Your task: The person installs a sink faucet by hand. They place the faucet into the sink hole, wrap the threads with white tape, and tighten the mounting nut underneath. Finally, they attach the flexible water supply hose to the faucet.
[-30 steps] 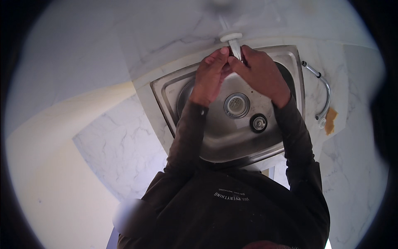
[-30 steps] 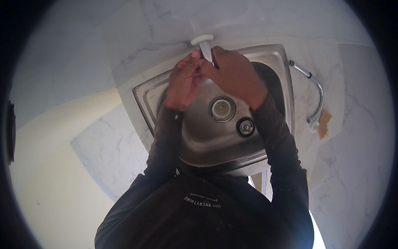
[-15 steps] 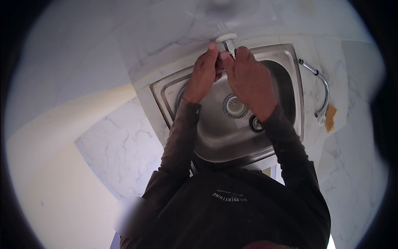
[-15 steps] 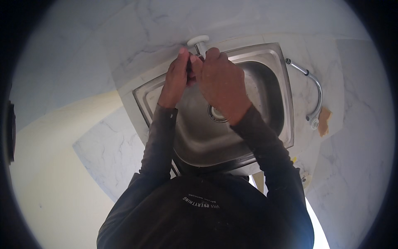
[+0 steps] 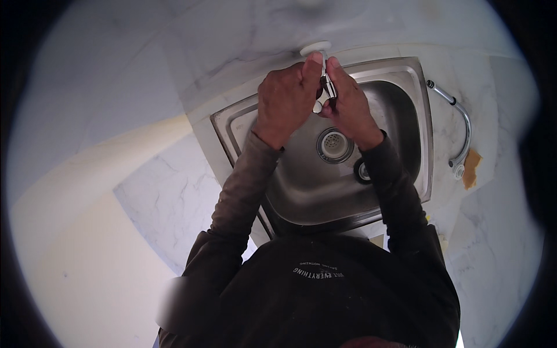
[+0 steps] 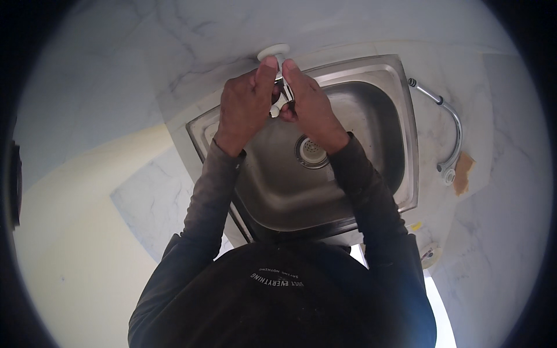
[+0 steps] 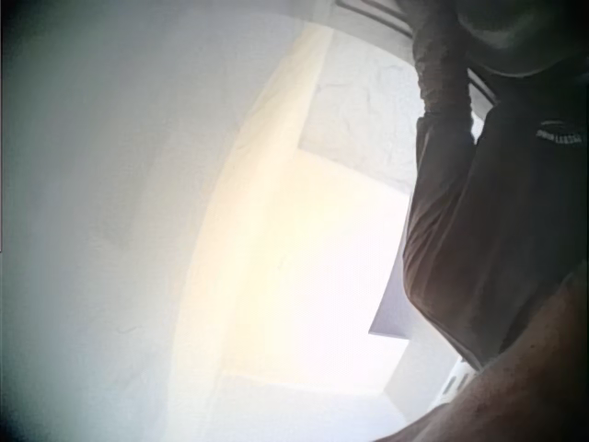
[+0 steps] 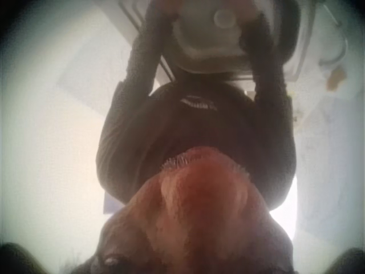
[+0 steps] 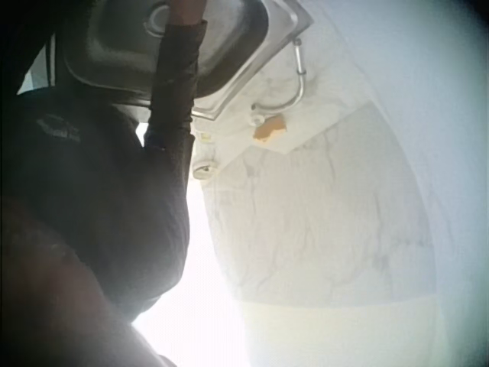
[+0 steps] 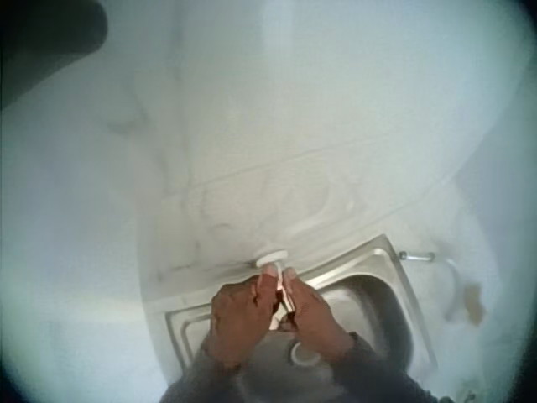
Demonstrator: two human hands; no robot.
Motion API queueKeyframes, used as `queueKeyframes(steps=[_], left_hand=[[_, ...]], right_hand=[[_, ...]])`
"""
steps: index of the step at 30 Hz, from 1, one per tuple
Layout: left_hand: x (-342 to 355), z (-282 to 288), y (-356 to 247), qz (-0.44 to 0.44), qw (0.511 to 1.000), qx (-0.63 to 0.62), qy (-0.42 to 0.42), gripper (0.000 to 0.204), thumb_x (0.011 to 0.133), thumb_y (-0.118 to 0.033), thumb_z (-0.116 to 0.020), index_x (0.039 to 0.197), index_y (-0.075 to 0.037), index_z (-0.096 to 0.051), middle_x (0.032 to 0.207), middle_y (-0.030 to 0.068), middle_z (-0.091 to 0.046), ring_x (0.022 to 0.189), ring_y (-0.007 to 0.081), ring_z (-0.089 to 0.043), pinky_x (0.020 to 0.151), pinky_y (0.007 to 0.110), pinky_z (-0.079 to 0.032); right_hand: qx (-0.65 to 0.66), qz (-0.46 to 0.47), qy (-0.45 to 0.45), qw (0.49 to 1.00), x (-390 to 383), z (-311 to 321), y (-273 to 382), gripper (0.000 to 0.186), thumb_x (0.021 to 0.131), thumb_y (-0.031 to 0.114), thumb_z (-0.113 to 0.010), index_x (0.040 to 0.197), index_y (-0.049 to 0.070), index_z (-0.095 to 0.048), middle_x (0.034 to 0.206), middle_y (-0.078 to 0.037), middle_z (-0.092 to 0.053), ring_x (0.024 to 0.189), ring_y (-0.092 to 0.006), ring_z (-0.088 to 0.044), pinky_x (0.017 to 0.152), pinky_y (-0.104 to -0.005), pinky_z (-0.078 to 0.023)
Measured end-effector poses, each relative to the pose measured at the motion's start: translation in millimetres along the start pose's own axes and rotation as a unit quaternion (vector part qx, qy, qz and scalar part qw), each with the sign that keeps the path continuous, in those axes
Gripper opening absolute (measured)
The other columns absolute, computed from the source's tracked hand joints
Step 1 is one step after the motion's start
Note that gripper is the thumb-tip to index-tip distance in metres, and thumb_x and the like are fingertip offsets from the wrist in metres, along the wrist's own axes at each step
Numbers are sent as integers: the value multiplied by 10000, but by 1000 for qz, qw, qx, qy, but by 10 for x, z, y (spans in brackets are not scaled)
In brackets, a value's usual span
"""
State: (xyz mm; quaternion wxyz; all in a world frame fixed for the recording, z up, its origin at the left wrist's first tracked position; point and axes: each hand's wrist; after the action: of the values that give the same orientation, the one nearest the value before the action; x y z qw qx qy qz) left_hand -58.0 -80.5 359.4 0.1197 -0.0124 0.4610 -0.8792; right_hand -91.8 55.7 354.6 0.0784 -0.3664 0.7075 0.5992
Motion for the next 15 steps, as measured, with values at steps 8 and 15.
queueKeyframes(steps=[8, 15], left_hand=[[-319, -774, 805, 60, 696, -713, 60, 452, 1063, -459, -418, 1231, -59, -545, 1181, 63, -620, 1048, 180, -618, 860, 350, -518], [-622, -761, 150, 23, 733, -678, 56, 465, 967, -184, -668, 1377, -27, -515, 1339, 63, -594, 1220, 157, -570, 996, 327, -475]], right_hand=[[-747, 332, -145, 558, -289, -291, 432, 476, 933, 518, -624, 788, 66, -643, 688, -92, -605, 604, -259, -659, 535, -354, -508], [-806, 301, -105, 498, -85, -427, 511, 177, 789, 233, -706, 676, 100, -674, 690, -73, -654, 685, -243, -695, 547, -380, -498]])
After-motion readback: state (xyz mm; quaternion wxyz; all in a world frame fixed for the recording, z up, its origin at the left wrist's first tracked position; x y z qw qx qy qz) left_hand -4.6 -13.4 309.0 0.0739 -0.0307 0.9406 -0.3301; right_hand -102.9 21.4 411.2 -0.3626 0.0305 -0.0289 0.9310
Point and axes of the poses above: each hand's wrist, its own x-axis towards the middle knuckle, its own z-axis out of the back of the hand, y = z × x
